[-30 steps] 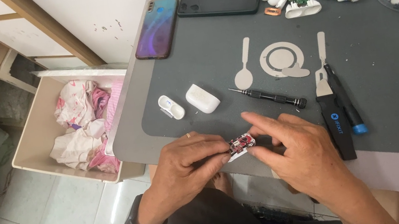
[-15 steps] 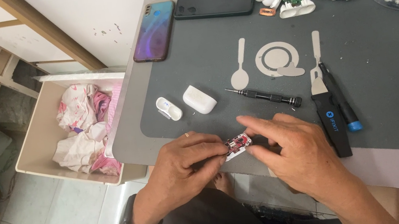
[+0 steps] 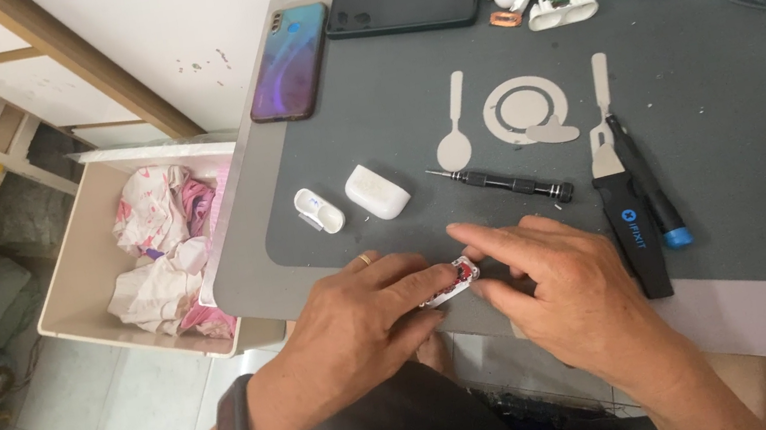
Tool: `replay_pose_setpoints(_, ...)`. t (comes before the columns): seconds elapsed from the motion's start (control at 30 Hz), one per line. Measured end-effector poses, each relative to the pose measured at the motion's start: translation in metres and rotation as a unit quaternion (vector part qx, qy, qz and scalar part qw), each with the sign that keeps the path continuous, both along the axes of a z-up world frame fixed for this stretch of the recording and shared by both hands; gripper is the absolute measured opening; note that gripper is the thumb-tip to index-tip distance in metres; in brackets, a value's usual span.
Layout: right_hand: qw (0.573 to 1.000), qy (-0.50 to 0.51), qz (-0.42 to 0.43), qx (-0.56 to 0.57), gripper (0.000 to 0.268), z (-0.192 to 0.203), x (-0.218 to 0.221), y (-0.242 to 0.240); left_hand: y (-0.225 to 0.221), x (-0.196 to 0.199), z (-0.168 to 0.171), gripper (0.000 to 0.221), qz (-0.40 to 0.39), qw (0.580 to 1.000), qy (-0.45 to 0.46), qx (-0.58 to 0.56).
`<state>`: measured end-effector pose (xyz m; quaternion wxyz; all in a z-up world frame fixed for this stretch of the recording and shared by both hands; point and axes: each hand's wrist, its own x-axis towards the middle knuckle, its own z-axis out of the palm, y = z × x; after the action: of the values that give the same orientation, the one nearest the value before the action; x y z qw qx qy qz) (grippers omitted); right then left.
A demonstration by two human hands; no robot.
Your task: Adjusting and inspecting a small circuit board from a wireless earbud case using a screwdriver.
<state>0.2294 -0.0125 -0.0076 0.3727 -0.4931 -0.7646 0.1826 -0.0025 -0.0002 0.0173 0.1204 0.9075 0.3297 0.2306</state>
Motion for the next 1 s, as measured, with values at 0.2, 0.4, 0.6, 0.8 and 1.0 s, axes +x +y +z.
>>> replay_pose_setpoints(0.2, 0.998, -0.007, 0.040, 0.048, 0.039, 0.007, -0.004, 0.000, -0.004, -0.020, -0.008, 0.044, -0.028, 0.999, -0.003, 0.018)
replay_pose_setpoints(0.4, 0.994, -0.047, 0.045, 0.092, 0.025, 0.009, -0.007, -0.002, -0.011, -0.025, -0.024, 0.028, 0.010, 0.995, -0.091, 0.040)
replay_pose_setpoints(0.6, 0.990, -0.061, 0.033, 0.121, 0.021, 0.005, -0.011, -0.002, -0.011, -0.025, -0.024, 0.025, -0.007, 0.994, -0.101, 0.041)
replay_pose_setpoints(0.8, 0.988, -0.076, 0.027, 0.130, 0.021, 0.004, -0.014, -0.004, -0.022, -0.012, -0.025, 0.027, 0.051, 0.988, -0.129, 0.070)
replay_pose_setpoints(1.0, 0.974, -0.131, 0.022, 0.183, 0.019, 0.010, -0.023, -0.011, -0.035, -0.001, -0.035, 0.021, 0.127, 0.975, -0.171, 0.069)
